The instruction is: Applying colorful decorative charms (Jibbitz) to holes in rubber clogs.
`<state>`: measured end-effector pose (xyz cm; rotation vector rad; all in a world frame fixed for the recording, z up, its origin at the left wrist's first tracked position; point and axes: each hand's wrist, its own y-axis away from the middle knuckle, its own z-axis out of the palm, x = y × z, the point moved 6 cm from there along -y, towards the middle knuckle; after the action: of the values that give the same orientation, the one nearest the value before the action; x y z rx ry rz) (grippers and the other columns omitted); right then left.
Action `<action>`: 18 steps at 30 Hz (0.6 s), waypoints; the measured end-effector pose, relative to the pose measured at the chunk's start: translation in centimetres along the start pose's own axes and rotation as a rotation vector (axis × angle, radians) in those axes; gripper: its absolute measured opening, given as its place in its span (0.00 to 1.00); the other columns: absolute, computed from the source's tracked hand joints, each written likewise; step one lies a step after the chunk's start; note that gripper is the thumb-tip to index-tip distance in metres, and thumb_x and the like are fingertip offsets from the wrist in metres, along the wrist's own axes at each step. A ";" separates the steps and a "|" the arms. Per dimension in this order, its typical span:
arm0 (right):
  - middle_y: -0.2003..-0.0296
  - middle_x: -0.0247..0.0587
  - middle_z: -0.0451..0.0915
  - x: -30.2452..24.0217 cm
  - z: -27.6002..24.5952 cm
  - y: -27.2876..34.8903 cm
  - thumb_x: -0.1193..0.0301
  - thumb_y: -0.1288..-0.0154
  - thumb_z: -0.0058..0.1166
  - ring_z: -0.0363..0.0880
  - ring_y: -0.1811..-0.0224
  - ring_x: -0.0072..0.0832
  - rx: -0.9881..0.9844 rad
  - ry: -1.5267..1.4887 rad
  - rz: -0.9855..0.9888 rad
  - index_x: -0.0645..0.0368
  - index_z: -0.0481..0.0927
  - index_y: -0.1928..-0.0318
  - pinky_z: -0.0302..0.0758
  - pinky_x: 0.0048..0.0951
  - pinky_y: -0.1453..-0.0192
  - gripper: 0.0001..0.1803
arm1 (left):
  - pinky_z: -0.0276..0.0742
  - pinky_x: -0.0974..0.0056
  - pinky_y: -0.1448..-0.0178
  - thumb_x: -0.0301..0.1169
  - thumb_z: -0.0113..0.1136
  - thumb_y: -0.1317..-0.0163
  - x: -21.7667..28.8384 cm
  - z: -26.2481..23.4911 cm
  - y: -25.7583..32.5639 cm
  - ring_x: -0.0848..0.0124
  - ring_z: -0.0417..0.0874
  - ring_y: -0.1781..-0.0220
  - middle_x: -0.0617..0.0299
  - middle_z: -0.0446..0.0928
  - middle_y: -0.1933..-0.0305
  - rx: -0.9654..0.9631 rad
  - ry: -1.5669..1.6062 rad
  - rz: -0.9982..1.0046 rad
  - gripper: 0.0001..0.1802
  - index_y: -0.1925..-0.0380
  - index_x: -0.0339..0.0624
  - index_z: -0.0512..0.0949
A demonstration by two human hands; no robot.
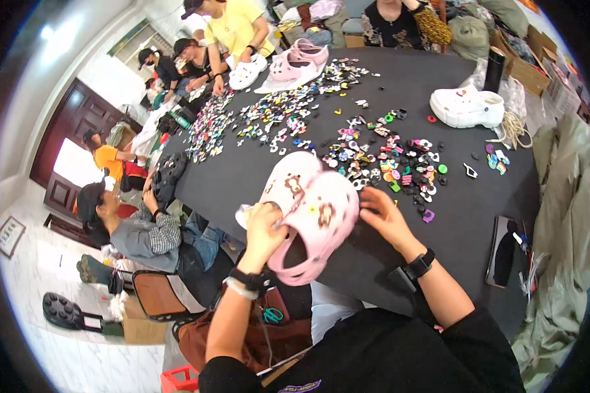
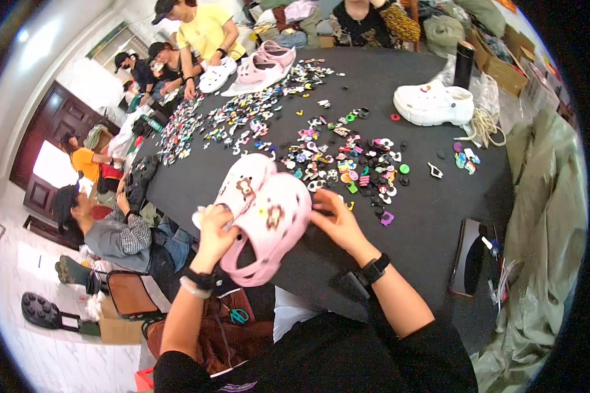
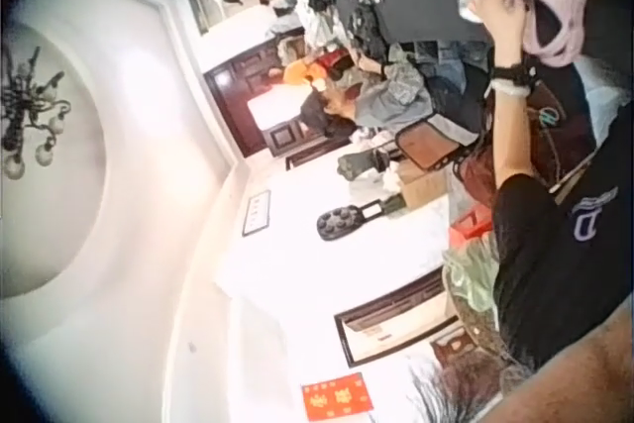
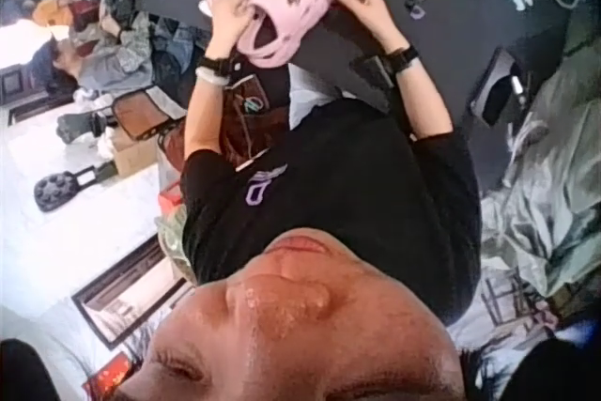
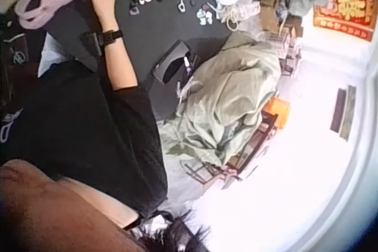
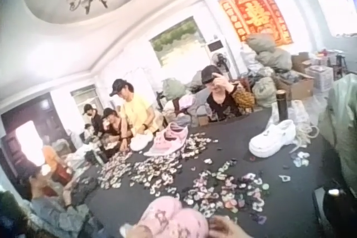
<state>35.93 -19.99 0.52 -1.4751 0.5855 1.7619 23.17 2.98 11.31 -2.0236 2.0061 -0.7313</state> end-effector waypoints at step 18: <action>0.38 0.56 0.64 -1.4 2.7 1.6 0.56 0.34 0.53 0.61 0.34 0.47 -0.034 0.676 -0.242 0.61 0.66 0.36 0.59 0.38 0.31 0.32 | 0.61 0.54 0.29 0.13 0.59 0.57 -1.8 -0.3 -5.7 0.52 0.65 0.32 0.57 0.72 0.41 -0.457 0.257 0.283 0.23 0.64 0.54 0.87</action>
<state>33.11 -19.27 2.33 -2.0758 0.6711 1.0716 28.10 5.17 13.88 -1.8637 2.7484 -0.5291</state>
